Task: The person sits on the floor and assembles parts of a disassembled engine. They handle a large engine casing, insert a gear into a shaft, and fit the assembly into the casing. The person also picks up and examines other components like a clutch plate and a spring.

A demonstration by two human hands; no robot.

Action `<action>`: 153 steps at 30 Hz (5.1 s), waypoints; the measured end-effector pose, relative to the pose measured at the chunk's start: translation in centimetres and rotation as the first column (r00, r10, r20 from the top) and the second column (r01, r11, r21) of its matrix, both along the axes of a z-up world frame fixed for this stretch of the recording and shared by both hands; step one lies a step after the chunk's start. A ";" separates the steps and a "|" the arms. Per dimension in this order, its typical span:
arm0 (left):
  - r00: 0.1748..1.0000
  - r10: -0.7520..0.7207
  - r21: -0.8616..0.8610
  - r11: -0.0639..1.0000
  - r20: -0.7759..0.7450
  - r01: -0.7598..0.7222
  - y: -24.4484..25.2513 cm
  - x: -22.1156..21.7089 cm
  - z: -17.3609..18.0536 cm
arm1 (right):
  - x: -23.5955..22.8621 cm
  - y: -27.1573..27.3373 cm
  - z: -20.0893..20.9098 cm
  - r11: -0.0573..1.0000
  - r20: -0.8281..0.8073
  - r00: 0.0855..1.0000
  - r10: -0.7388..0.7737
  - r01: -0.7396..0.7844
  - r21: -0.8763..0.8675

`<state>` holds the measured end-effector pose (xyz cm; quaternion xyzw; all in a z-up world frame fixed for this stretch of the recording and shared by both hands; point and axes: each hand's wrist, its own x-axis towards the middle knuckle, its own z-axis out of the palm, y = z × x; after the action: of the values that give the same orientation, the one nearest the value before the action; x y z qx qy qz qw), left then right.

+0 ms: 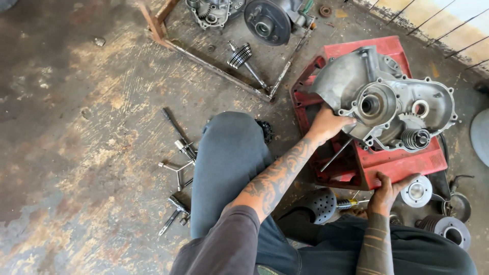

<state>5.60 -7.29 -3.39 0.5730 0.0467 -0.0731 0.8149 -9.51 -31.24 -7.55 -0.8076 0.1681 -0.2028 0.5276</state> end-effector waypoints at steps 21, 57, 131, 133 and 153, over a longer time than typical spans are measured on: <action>0.958 -0.009 0.082 0.996 -0.286 0.034 0.7 -0.8 2.7 | 0.7 0.0 -3.1 0.951 0.195 0.980 -0.023 -0.039 0.308; 0.938 -0.051 0.063 0.995 -0.342 0.077 -1.2 0.4 -0.4 | 1.6 -5.5 -2.6 0.960 -0.025 0.999 0.041 -0.032 0.279; 0.614 0.335 0.204 0.939 -0.715 -0.275 24.6 2.2 -14.5 | 15.2 35.1 -17.9 0.562 -0.532 0.772 0.348 0.283 0.777; 0.649 0.355 0.276 0.934 -0.673 -0.225 25.9 4.3 -14.7 | 16.6 38.5 -19.1 0.517 -0.508 0.798 0.324 0.301 0.801; 0.612 0.783 0.250 0.619 -0.113 -0.745 27.4 8.6 -8.1 | 2.9 32.6 -19.6 0.443 -0.511 0.300 0.805 -0.878 0.183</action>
<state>14.16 20.15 -11.46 0.5568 0.3793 0.2266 0.7033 -6.61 1.38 -27.17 -0.8274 -0.1558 0.3245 0.4310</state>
